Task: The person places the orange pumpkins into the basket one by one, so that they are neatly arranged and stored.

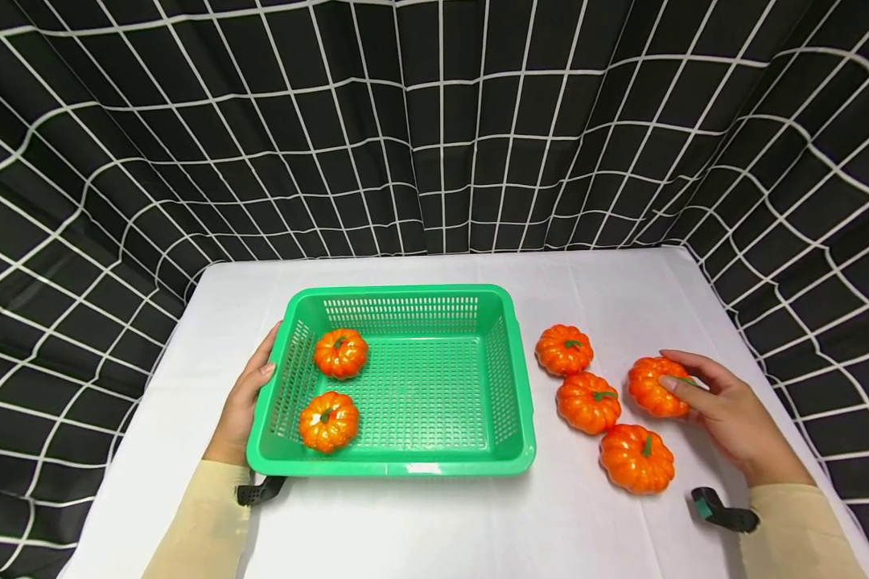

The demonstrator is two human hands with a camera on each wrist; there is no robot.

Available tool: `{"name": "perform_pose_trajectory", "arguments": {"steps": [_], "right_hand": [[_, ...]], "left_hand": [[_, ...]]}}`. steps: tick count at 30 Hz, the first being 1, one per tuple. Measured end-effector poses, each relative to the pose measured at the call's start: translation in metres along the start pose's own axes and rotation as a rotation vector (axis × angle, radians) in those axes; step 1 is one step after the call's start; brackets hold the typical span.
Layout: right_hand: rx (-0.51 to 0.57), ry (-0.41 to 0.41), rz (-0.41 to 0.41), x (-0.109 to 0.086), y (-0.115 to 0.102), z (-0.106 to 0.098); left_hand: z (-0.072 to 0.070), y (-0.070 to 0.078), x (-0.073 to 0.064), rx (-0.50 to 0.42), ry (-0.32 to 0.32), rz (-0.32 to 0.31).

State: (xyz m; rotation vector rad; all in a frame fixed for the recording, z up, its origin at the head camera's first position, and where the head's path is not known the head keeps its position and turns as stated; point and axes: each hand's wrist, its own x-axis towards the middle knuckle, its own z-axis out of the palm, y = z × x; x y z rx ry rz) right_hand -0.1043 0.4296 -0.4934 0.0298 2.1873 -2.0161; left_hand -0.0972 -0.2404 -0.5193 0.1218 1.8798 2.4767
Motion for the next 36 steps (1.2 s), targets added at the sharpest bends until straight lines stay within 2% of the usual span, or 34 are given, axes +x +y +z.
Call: {"name": "perform_pose_trajectory", "arguments": {"steps": [7,15,22,27,36], "right_hand": [[0.137,-0.024,-0.027,0.003,-0.004,0.001],[0.219,-0.055,-0.092,0.005,-0.011,0.006],[0.176,-0.015,-0.062,0.006,-0.021,0.008],[0.200,-0.033,-0.088,0.006,-0.025,0.014],[0.132,-0.009,-0.077,0.007,-0.037,0.026]], "left_hand": [[0.000,0.002,-0.001,0.011,0.000,-0.003],[0.001,0.002,0.000,0.006,-0.007,0.004],[-0.001,0.001,0.000,0.001,-0.011,0.004],[-0.001,0.001,0.000,0.001,-0.008,-0.001],[-0.002,0.000,0.000,0.003,0.004,-0.005]]}}
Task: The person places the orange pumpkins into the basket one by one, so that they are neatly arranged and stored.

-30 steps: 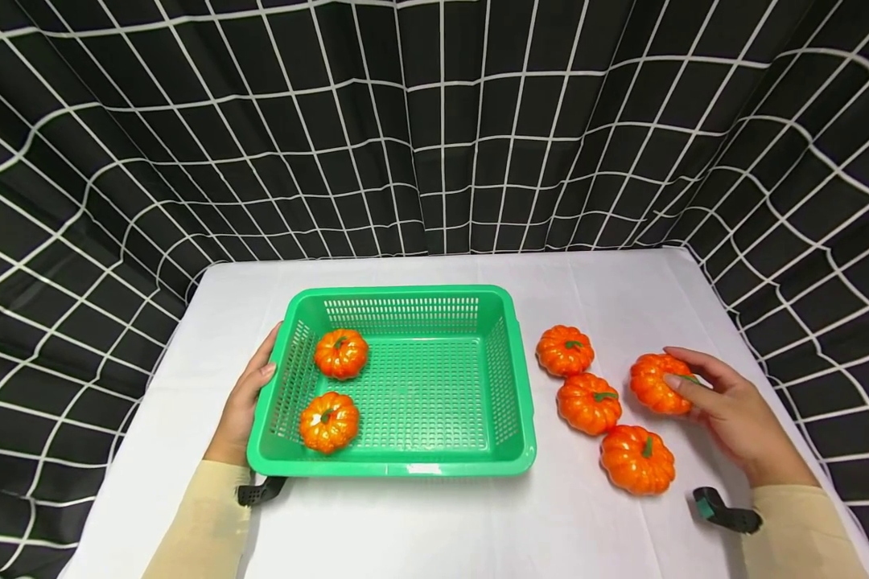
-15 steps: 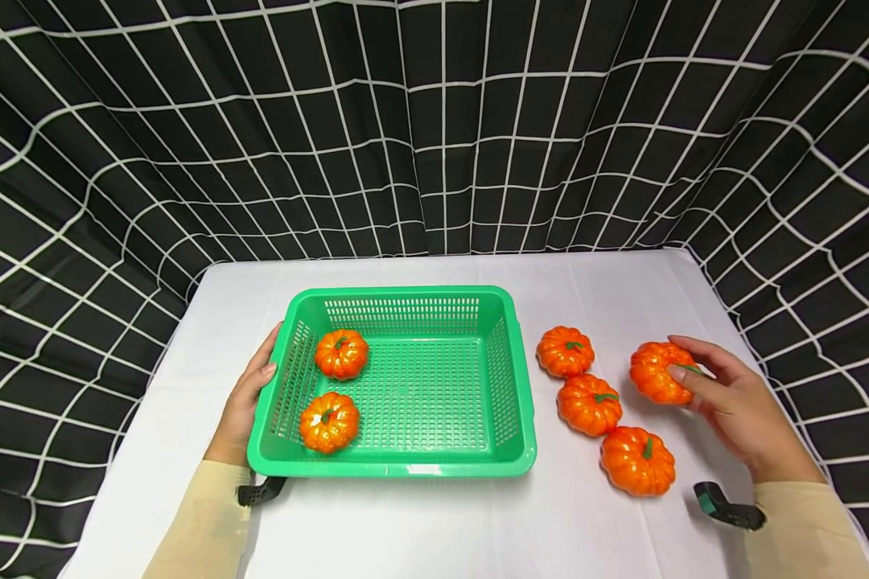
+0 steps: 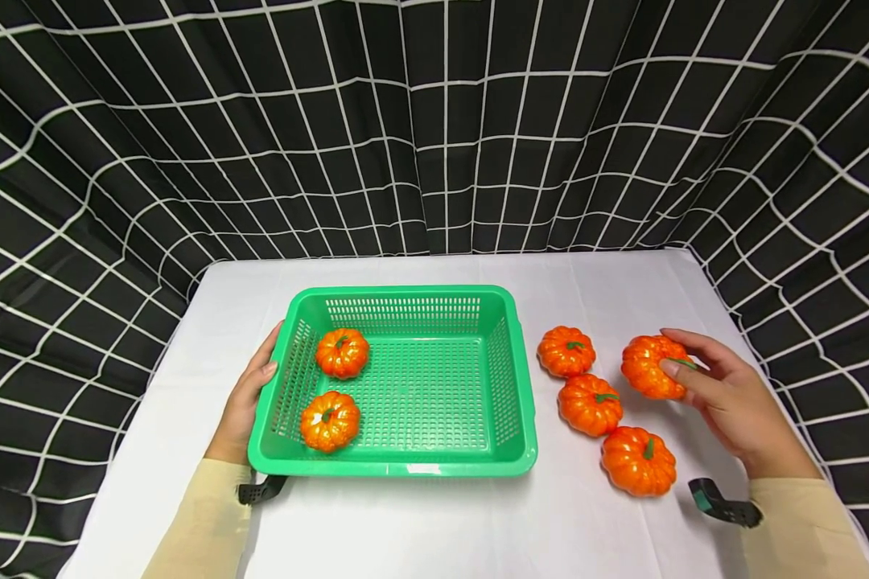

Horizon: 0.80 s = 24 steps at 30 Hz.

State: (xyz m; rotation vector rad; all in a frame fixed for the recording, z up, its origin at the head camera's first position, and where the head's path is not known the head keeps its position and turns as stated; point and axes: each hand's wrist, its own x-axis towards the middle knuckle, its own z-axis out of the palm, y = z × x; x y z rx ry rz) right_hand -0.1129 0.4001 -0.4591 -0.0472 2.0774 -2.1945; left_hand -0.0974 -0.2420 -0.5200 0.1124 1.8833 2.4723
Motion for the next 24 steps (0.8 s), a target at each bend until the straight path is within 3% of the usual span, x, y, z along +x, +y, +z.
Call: {"name": "perform_pose_trajectory", "arguments": {"steps": [4,14,24], "right_hand": [[-0.025,-0.003,0.000,0.000,-0.005,0.006],[-0.054,-0.101,-0.043,0.004,-0.016,0.018],[-0.134,-0.120,-0.062,0.007,-0.027,0.037]], "left_hand": [[0.000,0.000,0.001,0.011,0.007,-0.004],[0.001,0.000,0.000,-0.023,-0.027,0.014],[0.000,0.000,0.000,-0.013,-0.014,-0.002]]}}
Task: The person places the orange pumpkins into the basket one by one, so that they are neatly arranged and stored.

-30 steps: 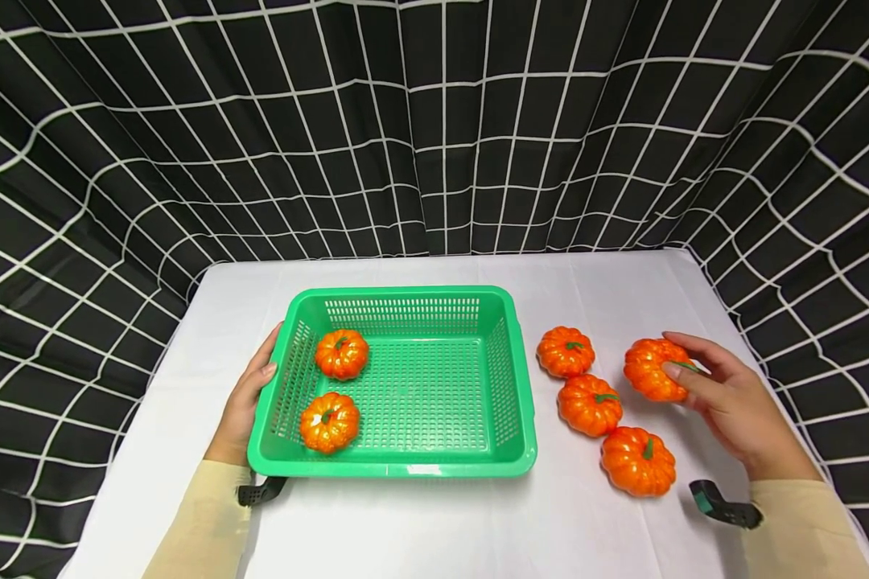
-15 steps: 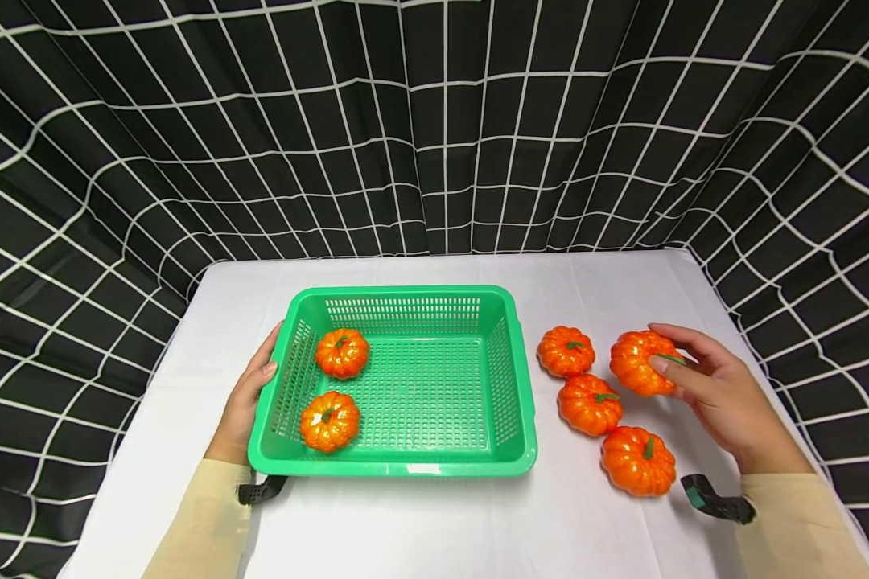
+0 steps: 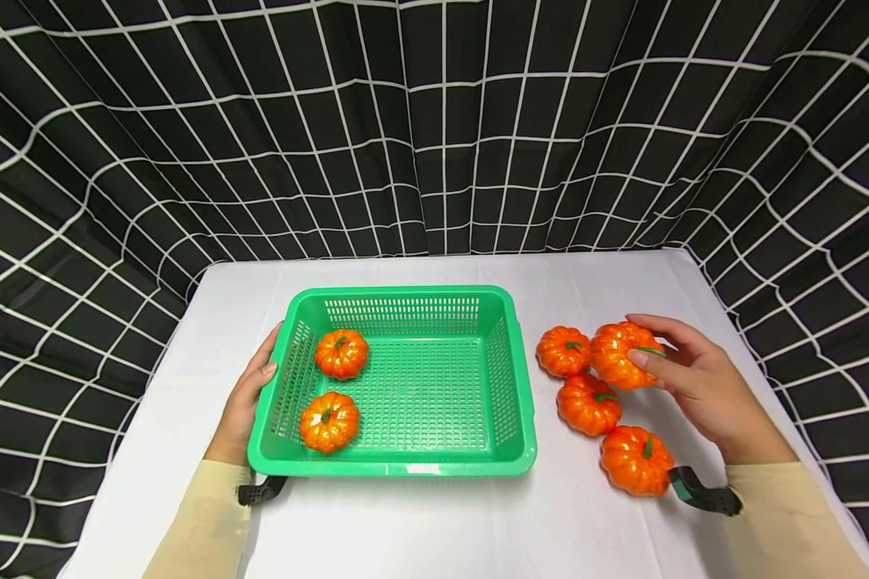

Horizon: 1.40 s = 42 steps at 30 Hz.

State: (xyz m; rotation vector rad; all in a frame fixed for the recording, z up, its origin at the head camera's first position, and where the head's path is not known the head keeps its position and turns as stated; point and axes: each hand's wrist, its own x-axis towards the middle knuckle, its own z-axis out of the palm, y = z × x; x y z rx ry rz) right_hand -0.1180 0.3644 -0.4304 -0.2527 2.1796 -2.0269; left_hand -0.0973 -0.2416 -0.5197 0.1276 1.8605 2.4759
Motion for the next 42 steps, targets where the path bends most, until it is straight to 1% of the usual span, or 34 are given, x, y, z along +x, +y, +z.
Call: {"name": "perform_pose_trajectory", "arguments": {"steps": [3,8,15,20,23,26,30,38,42], "right_hand": [[0.001,-0.019,-0.009,0.003,-0.003,0.006],[-0.049,-0.027,-0.007,0.007,-0.008,0.018],[-0.228,-0.061,-0.014,0.011,-0.015,0.038],[-0.276,-0.070,-0.032,0.015,-0.020,0.053],[-0.272,-0.079,-0.042,0.017,-0.024,0.061],[-0.295,-0.092,-0.048,0.019,-0.026,0.067],[-0.316,-0.123,-0.030,0.021,-0.029,0.074],[-0.250,-0.178,-0.005,0.026,-0.035,0.088],[-0.202,-0.209,-0.028,0.031,-0.037,0.097]], "left_hand": [[0.000,0.001,0.000,0.009,-0.002,0.001],[0.001,0.001,0.000,0.012,-0.005,-0.002],[0.001,0.001,-0.001,0.005,-0.002,-0.007],[0.001,0.000,-0.001,-0.004,0.000,-0.004],[0.000,0.000,-0.001,-0.005,0.000,-0.003],[0.001,0.000,-0.001,-0.001,0.002,-0.004],[0.001,0.001,-0.001,-0.004,0.002,-0.005],[0.001,0.001,-0.001,-0.009,0.005,-0.006],[0.001,0.001,-0.001,-0.002,0.003,-0.004]]}}
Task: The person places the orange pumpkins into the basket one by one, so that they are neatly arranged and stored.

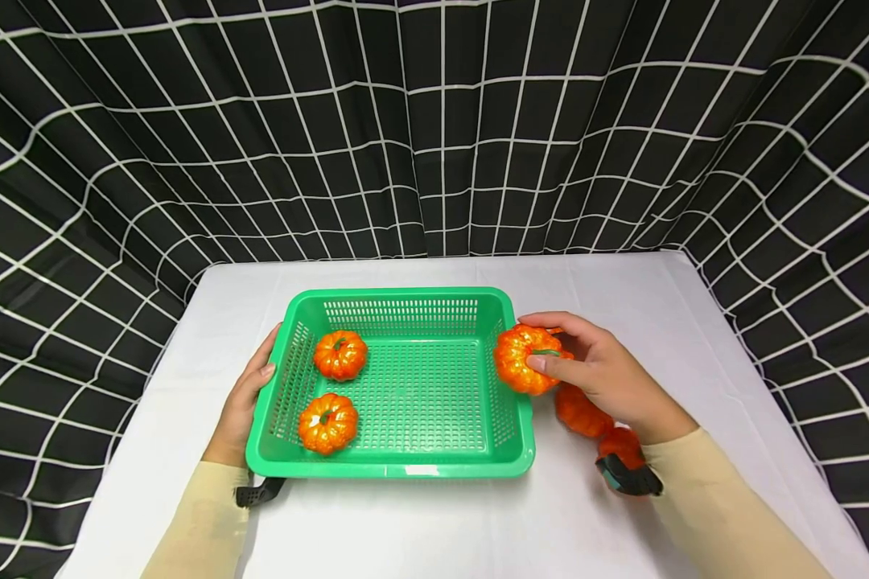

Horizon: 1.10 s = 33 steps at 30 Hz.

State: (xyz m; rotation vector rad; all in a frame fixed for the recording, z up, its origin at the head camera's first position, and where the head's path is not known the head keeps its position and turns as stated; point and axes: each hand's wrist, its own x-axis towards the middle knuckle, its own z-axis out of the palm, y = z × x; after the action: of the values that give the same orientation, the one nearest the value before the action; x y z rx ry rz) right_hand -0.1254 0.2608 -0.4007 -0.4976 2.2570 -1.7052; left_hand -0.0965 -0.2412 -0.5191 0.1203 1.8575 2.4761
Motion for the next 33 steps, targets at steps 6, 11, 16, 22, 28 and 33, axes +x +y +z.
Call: {"name": "perform_pose_trajectory", "arguments": {"steps": [6,11,16,22,28,33], "right_hand": [[0.018,-0.034,-0.053,0.011,-0.005,0.009],[0.019,-0.051,-0.047,0.017,-0.009,0.015],[0.034,-0.075,-0.051,0.020,-0.012,0.021],[0.047,-0.096,-0.053,0.026,-0.016,0.029],[0.042,-0.113,-0.066,0.033,-0.021,0.036],[0.025,-0.132,-0.092,0.037,-0.026,0.039]], "left_hand": [[-0.001,-0.001,0.001,0.010,0.004,0.007],[0.000,0.001,0.000,0.008,0.004,-0.003],[0.001,0.002,0.000,0.015,0.009,-0.002],[0.001,0.003,0.000,0.013,0.003,-0.001],[0.000,0.002,0.001,0.028,0.006,0.008],[0.000,0.000,0.001,0.000,-0.012,0.013]]}}
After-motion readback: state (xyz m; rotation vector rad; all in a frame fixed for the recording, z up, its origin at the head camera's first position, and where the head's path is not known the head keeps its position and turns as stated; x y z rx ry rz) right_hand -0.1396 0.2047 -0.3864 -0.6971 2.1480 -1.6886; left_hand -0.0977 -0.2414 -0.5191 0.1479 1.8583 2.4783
